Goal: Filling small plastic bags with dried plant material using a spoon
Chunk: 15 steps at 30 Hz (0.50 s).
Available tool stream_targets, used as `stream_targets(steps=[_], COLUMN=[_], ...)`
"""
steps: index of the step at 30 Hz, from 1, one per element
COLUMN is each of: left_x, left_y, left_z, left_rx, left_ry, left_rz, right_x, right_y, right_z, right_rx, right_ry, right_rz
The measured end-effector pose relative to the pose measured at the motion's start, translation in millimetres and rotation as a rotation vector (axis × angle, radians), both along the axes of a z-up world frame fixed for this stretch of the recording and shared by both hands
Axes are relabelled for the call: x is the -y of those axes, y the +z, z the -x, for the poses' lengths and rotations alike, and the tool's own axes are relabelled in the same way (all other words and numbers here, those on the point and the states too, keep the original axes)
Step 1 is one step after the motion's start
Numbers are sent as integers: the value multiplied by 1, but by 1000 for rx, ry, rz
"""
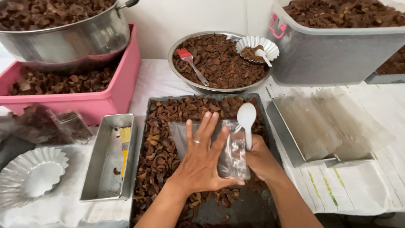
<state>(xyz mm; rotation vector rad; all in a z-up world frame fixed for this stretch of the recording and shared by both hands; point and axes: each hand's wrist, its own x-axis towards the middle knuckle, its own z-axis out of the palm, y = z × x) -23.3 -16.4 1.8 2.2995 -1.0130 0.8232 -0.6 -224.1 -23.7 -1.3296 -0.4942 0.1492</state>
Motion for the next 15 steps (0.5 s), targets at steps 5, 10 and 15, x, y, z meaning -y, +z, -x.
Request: stream_targets(steps=[5,10,15], left_x=[-4,-3,-5], left_y=[2,-10,-18], left_z=[7,-2,-7], left_rx=[66,179,324], left_ry=[-42,-32,21], left_rz=[17,47,85], right_x=[3,-12,-18], right_y=[-9,12,32], right_z=[-4,4,12], right_rx=[-44,4,37], right_ry=[-157,-288,-385], right_rz=[191,274,186])
